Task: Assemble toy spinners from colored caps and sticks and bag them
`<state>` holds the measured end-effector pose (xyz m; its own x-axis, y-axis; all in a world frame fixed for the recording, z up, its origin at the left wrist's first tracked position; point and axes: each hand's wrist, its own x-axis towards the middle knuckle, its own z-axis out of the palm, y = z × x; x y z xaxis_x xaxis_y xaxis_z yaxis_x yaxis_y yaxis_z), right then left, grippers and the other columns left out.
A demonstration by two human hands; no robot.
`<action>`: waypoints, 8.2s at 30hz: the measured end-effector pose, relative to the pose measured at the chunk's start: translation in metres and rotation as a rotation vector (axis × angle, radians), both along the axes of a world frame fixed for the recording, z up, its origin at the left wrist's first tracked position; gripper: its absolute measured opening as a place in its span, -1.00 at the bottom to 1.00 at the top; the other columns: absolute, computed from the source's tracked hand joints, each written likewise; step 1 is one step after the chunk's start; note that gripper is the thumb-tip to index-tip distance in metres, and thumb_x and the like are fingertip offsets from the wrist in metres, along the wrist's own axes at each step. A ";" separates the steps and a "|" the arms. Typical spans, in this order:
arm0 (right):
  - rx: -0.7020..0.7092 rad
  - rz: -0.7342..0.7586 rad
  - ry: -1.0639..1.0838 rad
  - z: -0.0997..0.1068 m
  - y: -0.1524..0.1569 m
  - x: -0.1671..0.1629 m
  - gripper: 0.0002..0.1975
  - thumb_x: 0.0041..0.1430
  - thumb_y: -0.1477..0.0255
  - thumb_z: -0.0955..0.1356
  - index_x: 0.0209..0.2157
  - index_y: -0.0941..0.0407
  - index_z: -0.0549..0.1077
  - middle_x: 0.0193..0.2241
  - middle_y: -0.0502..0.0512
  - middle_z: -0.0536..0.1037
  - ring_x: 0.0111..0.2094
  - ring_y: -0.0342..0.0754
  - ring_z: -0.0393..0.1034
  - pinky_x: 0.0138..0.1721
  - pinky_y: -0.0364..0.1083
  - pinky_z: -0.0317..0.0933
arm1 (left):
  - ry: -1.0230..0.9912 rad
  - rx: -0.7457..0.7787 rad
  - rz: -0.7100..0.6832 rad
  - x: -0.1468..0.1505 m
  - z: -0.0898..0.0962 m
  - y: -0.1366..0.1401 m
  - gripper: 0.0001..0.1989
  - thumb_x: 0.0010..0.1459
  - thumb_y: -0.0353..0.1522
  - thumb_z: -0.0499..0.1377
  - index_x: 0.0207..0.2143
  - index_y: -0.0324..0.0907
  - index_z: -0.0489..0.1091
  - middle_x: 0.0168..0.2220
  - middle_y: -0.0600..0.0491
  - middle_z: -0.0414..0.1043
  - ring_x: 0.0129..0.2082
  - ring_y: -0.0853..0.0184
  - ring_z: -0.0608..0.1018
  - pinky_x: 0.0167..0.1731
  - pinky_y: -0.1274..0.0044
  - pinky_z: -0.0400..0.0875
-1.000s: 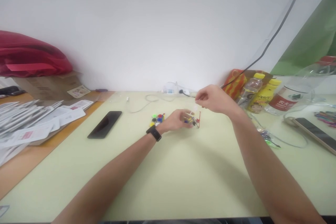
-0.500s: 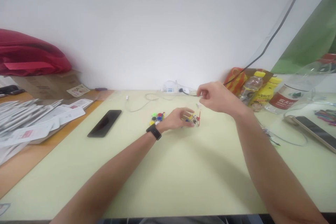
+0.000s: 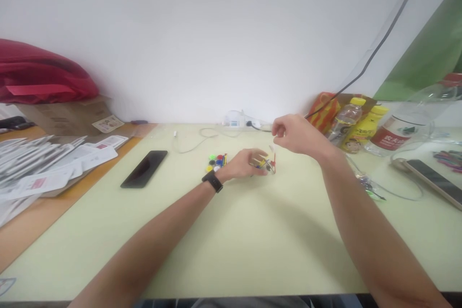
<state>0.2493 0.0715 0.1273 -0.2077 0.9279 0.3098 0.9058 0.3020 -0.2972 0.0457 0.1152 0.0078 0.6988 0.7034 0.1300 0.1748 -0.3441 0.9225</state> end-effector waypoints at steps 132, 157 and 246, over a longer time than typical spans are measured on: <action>-0.271 0.205 1.141 -0.106 -0.057 -0.009 -0.62 0.03 0.10 0.54 -0.27 0.11 0.65 -0.48 0.05 0.52 -0.43 -0.07 0.33 -0.36 -0.04 0.28 | -0.365 -0.114 0.414 -0.036 0.013 -0.068 -0.66 0.06 -0.19 0.42 -0.17 -0.21 0.61 -0.31 -0.04 0.61 -0.37 0.31 0.58 -0.31 0.46 0.50; -0.319 0.379 1.265 -0.111 -0.053 0.006 -0.84 0.11 0.32 0.47 -0.32 0.07 0.71 -0.43 0.10 0.54 -0.40 -0.04 0.33 -0.32 -0.02 0.23 | -0.512 -0.292 0.262 -0.046 0.016 -0.062 -0.89 0.07 -0.38 0.33 -0.35 -0.25 0.63 -0.40 -0.03 0.54 -0.37 0.31 0.53 -0.21 0.44 0.44; -0.390 0.248 1.326 -0.131 -0.049 -0.005 -0.84 -0.06 0.34 0.55 -0.39 0.10 0.68 -0.49 0.02 0.50 -0.52 -0.17 0.22 -0.47 -0.10 0.11 | -0.376 -0.417 0.258 -0.050 -0.002 -0.057 -0.71 0.04 -0.31 0.43 -0.17 -0.27 0.64 -0.29 -0.16 0.67 -0.32 0.23 0.68 -0.22 0.44 0.50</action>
